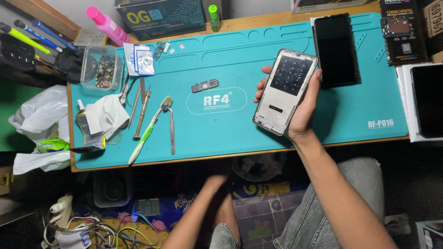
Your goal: The recorder is seen repairing a mobile phone, involving battery and screen component work.
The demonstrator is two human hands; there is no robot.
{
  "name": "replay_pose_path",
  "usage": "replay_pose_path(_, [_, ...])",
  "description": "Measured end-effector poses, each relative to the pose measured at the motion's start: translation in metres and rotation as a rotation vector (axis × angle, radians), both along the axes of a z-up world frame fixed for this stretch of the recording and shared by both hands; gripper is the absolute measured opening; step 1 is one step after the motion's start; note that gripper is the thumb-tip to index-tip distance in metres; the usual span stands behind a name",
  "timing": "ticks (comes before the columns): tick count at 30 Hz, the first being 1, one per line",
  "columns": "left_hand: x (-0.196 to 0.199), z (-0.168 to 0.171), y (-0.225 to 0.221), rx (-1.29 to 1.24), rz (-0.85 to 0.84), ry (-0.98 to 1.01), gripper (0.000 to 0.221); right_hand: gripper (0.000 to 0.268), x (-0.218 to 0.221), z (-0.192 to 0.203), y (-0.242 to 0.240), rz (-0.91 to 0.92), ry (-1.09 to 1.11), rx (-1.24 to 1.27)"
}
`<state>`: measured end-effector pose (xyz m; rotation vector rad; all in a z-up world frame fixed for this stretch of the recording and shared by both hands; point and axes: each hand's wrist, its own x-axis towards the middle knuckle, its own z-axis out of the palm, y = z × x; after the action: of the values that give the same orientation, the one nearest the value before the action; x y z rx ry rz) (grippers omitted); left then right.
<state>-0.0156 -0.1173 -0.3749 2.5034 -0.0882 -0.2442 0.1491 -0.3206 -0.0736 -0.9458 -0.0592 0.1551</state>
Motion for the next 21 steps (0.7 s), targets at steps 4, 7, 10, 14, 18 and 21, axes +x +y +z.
replay_pose_path(4, [-0.004, -0.03, 0.025, 0.018, -0.012, -0.08, 0.04, 0.1, 0.001, -0.001, -0.001, 0.006, 0.003, 0.006])
replay_pose_path(7, [0.001, -0.017, 0.026, 0.002, -0.027, -0.097, 0.041, 0.1, 0.002, -0.001, -0.002, 0.022, 0.028, 0.024])
replay_pose_path(10, [0.004, 0.077, 0.022, -0.006, -0.055, -0.095, 0.037, 0.099, 0.003, 0.001, -0.001, 0.03, 0.041, 0.02])
replay_pose_path(14, [0.008, 0.192, 0.018, 0.237, -0.108, 0.635, 0.037, 0.097, 0.002, 0.003, -0.001, 0.03, 0.043, 0.02])
replay_pose_path(18, [0.023, 0.355, 0.025, -0.069, 0.006, 0.432, 0.027, 0.097, 0.002, -0.001, -0.001, 0.03, 0.038, 0.02])
replay_pose_path(21, [0.039, 0.388, 0.047, -0.094, 0.135, 0.221, 0.023, 0.099, 0.001, 0.0, 0.0, 0.04, 0.023, -0.036])
